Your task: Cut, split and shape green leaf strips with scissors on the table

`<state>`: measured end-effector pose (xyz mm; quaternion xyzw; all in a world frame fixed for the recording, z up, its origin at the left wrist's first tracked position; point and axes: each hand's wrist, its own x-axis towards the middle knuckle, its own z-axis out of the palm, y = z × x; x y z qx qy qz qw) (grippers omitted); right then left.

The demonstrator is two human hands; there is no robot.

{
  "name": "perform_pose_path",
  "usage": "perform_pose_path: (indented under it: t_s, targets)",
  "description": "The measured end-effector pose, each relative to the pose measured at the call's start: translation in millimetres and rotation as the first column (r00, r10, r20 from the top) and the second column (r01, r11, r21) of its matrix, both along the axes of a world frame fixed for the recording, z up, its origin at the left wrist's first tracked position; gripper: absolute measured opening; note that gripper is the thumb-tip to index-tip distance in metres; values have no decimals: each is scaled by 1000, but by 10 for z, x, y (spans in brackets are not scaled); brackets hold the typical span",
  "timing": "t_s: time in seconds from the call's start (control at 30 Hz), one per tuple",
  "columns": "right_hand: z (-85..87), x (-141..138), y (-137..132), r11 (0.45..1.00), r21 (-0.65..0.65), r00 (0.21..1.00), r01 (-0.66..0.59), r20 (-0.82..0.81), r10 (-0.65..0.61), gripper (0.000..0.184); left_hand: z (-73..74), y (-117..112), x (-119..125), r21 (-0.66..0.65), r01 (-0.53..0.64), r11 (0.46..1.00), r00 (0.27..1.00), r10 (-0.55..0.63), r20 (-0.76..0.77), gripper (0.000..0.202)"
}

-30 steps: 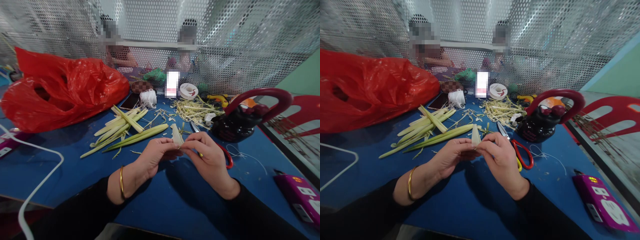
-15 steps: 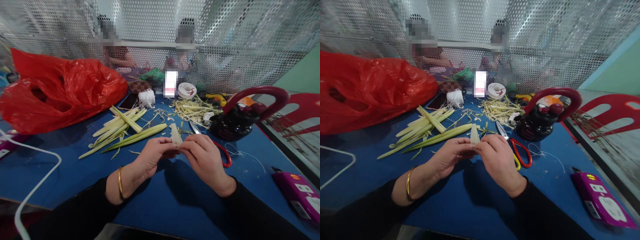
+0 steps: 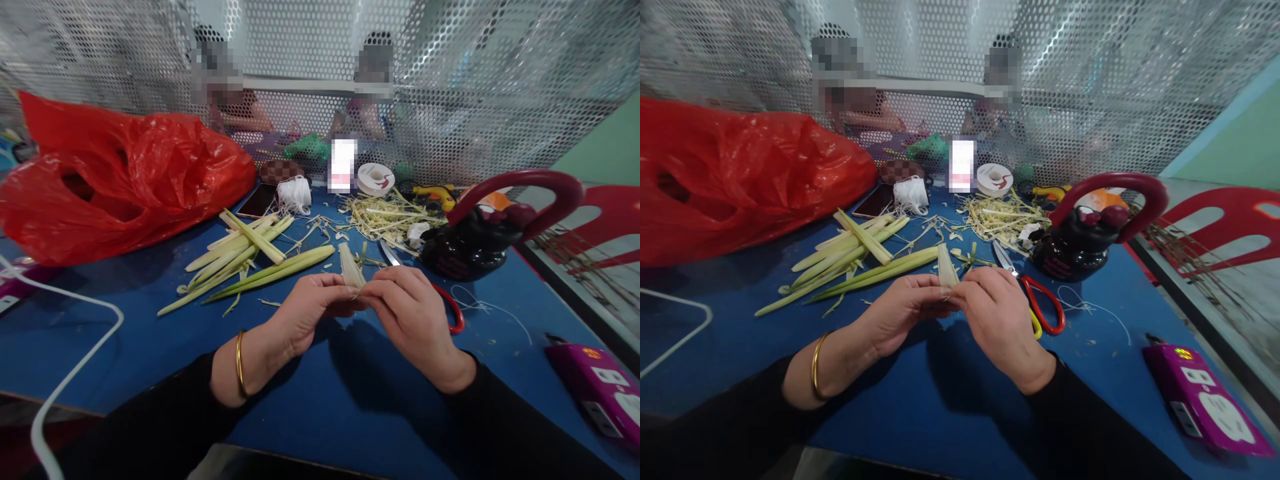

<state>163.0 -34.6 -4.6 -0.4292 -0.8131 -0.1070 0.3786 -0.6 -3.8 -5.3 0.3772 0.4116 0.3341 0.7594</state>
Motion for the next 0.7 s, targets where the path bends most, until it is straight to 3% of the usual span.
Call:
perform_pose_path:
  t_s: [0.27, 0.47, 0.57, 0.7]
  targets:
    - [-5, 25, 17, 999, 47, 997, -28, 66, 25, 16, -33, -6, -5, 34, 32, 999, 999, -32, -11, 15]
    - [-44, 16, 25, 999, 35, 997, -26, 80, 23, 15, -31, -4, 1, -2, -49, 999, 999, 49, -12, 16]
    - [-39, 6, 27, 999, -17, 997, -35, 67, 36, 14, -17, -4, 15, 25, -76, 997, 997, 77, -28, 15]
    - [-23, 11, 15, 984, -180, 1000, -5, -13, 3, 13, 15, -9, 34, 156, -88, 984, 993, 99, -62, 10]
